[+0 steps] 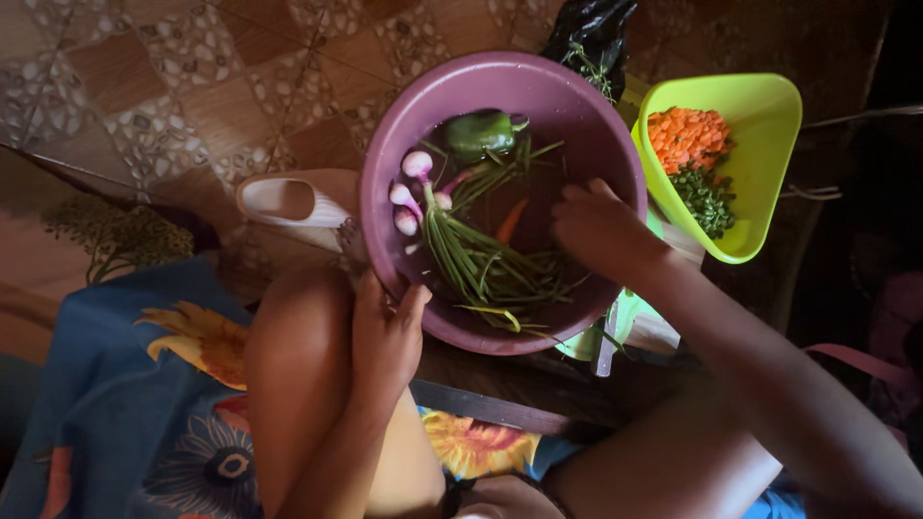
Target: The person chops green beans on a cutting board using a knife, transfers them into a bowl containing chopped carrots and peppers, and then washes spring onions in a separate bowl of water before returning to chop the beans.
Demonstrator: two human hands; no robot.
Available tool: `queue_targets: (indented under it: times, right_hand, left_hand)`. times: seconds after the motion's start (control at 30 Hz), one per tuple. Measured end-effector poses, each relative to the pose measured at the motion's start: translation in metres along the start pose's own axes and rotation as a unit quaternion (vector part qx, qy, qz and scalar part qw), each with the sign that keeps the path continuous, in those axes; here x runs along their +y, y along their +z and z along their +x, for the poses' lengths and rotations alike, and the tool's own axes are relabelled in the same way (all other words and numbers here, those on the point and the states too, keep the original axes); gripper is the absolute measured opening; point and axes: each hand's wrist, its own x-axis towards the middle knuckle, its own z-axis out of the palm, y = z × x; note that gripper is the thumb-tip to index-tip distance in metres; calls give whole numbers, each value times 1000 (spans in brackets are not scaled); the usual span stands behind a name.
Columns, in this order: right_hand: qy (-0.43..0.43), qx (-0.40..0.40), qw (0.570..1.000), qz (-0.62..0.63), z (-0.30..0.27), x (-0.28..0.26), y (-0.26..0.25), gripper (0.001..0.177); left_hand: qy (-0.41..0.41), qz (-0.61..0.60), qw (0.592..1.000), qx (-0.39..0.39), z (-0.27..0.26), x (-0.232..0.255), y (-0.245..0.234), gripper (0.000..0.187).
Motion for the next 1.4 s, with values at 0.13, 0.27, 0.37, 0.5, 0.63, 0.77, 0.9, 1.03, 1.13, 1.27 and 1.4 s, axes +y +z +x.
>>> queue_targets:
  times: [0.13,0.27,0.37,0.5,0.63,0.77,0.9,1.03,1.13,1.27,1.4]
  right_hand:
    - [-15,13,998,66,3,16,-14,16]
    - [25,161,959,230,-23,35,-35,20]
    - [80,300,893,327,-49,28,-42,38]
    - [285,346,856,258,-65,-9,-14,57]
    - [399,225,569,683,-55,-46,13,63]
    - [362,159,350,849,-41,-82,15,50]
    - [267,252,146,919,-2,-86,20,34]
    - [323,273,125,898,32,-86,12,26]
    - [251,313,84,912,68,-94,-4,9]
    - [304,305,32,902,127,-110,-48,11]
    - [322,291,-2,901,190,-140,-52,15]
  left_hand:
    - [-16,20,1000,5,0,0,-1,21]
    - [12,2,1000,1,0,-6,-1,21]
    - [27,6,1000,10,3,-11,2,20]
    - [-96,-105,990,21,2,-11,1,20]
    - [-111,-136,983,48,8,-4,-2,27]
    - [-91,-182,978,50,16,-1,-5,32]
    - [-70,-188,979,42,32,12,-13,43]
    - [-65,-139,986,62,51,38,-25,66]
    - [97,5,984,148,79,74,-37,94]
    - [233,45,944,228,124,126,-31,85]
    - [296,131,921,216,163,134,16,62]
